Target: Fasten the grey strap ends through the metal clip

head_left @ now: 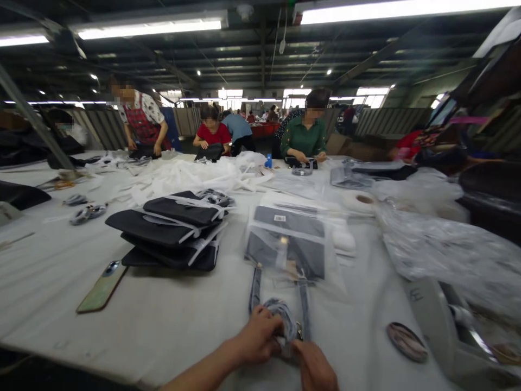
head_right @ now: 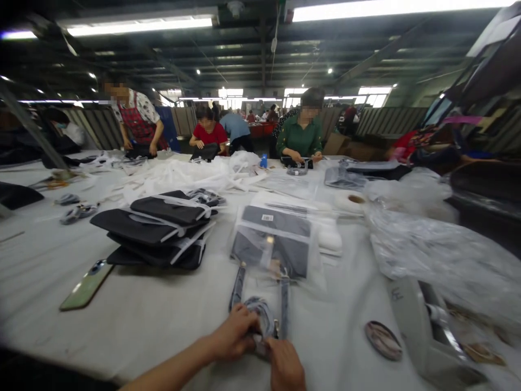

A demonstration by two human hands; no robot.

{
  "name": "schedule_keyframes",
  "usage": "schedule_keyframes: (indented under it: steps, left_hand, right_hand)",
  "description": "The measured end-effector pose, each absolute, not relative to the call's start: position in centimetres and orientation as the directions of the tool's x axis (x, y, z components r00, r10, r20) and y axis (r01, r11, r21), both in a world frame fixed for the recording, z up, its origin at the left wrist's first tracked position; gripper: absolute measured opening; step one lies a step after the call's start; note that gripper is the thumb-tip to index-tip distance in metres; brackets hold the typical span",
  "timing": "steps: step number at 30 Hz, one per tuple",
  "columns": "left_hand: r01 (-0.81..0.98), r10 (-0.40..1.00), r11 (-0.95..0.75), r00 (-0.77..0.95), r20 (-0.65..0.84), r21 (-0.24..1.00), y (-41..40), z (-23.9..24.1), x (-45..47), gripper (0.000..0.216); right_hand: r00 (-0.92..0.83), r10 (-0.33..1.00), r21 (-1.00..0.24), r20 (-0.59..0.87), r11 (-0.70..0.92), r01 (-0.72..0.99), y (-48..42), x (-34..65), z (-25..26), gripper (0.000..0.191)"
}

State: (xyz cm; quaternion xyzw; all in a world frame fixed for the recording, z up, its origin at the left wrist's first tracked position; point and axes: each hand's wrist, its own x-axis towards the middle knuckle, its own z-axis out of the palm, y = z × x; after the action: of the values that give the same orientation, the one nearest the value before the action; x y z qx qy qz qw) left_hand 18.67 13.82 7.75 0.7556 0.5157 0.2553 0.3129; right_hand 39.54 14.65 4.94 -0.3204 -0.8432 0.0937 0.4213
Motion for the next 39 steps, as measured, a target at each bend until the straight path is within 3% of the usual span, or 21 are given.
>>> schedule_keyframes:
  steps: [6, 9, 12, 16, 18, 20, 25, 30, 34, 36, 39]
  left_hand:
    - [0.504, 0.933, -0.217, 0.360, 0.025, 0.836, 14.1, 8.3, 18.3, 0.051]
    - [0.521, 0.971, -0.123, 0.239, -0.006, 0.845, 14.3, 8.5, 18.9, 0.062]
    - [0.552, 0.988, -0.071, 0.153, -0.017, 0.831, 14.4, 8.5, 19.9, 0.055]
    - [0.601, 0.985, -0.059, 0.163, -0.050, 0.797, 14.9, 8.5, 19.9, 0.051]
    - [0.617, 0.969, -0.091, 0.237, -0.075, 0.781, 15.5, 8.8, 19.2, 0.050]
    - [0.617, 0.930, -0.152, 0.354, -0.099, 0.772, 16.4, 9.1, 18.4, 0.045]
    - [0.665, 0.879, -0.254, 0.461, -0.118, 0.703, 18.1, 9.9, 17.4, 0.011]
    - [0.690, 0.909, -0.214, 0.399, -0.117, 0.691, 18.1, 10.4, 18.0, 0.023]
    - [0.730, 0.951, -0.157, 0.293, -0.097, 0.666, 17.3, 11.0, 18.7, 0.027]
    - [0.753, 0.965, -0.120, 0.241, -0.102, 0.647, 17.2, 11.0, 19.1, 0.024]
    - [0.789, 0.979, -0.048, 0.159, -0.127, 0.613, 17.7, 11.0, 19.6, 0.020]
  right_hand:
    - [-0.427, 0.590, -0.370, 0.685, 0.787, 0.494, 15.9, 36.9, 5.5, 0.025]
    - [-0.367, 0.646, -0.406, 0.670, 0.732, 0.548, 15.9, 36.3, 5.0, 0.026]
    - [-0.285, 0.661, -0.401, 0.694, 0.684, 0.610, 15.5, 36.8, 4.8, 0.027]
    - [-0.518, 0.401, -0.057, 0.755, 0.828, 0.558, 14.5, 38.0, 4.9, 0.025]
    - [-0.623, 0.364, 0.071, 0.692, 0.825, 0.561, 14.2, 38.3, 4.9, 0.028]
    - [-0.648, 0.389, 0.117, 0.655, 0.795, 0.596, 14.2, 38.4, 4.7, 0.030]
    - [-0.682, 0.379, 0.130, 0.625, 0.811, 0.570, 14.7, 38.9, 3.8, 0.036]
    - [-0.710, 0.390, 0.118, 0.586, 0.825, 0.552, 15.1, 39.7, 3.4, 0.053]
    - [-0.721, 0.367, 0.148, 0.588, 0.827, 0.542, 15.3, 39.3, 4.5, 0.041]
    - [-0.710, 0.406, 0.108, 0.576, 0.823, 0.558, 15.2, 38.8, 4.9, 0.032]
    - [-0.611, 0.558, -0.089, 0.562, 0.775, 0.625, 15.0, 37.8, 4.6, 0.026]
